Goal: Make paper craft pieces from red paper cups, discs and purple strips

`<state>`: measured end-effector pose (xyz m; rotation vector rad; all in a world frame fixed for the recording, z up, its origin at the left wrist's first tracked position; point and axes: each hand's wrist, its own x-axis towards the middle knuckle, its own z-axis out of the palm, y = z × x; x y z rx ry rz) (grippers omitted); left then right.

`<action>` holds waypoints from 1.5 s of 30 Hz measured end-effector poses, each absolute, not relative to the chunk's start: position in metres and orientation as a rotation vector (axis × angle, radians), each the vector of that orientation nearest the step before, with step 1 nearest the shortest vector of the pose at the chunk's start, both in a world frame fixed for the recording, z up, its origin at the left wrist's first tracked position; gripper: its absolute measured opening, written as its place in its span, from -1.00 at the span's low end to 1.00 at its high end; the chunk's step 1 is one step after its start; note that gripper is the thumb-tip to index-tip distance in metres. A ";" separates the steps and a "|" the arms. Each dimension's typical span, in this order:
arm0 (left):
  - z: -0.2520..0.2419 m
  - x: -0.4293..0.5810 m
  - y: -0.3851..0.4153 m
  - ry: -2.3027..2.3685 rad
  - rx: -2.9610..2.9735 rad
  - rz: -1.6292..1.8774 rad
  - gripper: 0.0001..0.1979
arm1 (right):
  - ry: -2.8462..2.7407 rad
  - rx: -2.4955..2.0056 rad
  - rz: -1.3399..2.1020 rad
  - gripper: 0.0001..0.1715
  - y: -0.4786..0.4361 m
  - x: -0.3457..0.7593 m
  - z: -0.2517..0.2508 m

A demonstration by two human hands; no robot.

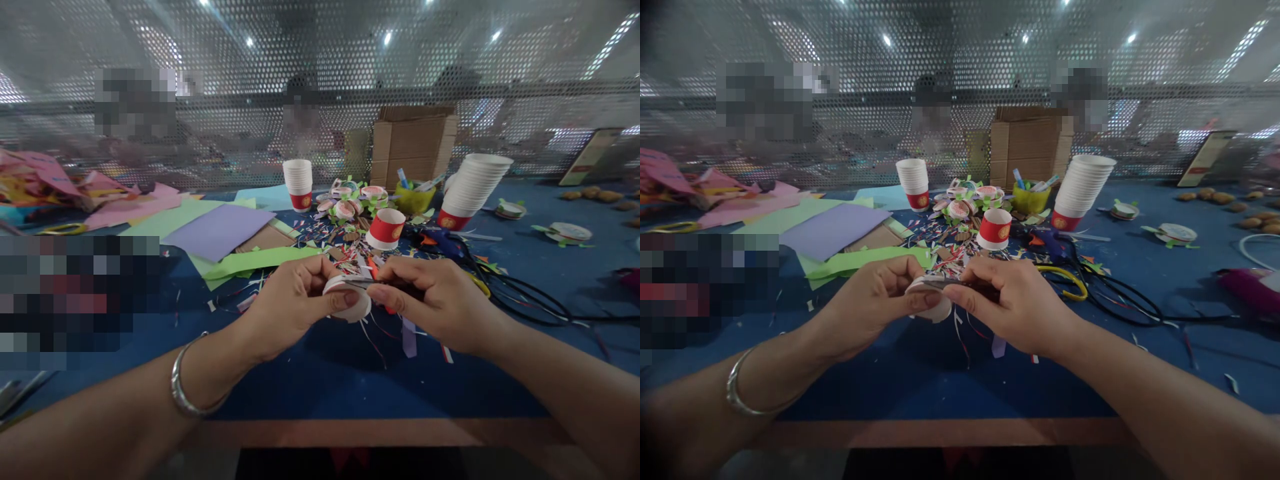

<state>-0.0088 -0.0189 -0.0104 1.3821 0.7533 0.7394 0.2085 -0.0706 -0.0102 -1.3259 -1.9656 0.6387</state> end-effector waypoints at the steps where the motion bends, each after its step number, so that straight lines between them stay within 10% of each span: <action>1: -0.010 -0.009 -0.018 0.760 1.390 0.724 -0.62 | -1.972 -1.327 0.632 -0.58 -0.070 0.209 -0.011; 45: -0.001 -0.016 -0.016 0.640 1.261 0.528 -0.66 | -1.958 -1.263 0.659 -0.50 -0.068 0.211 -0.006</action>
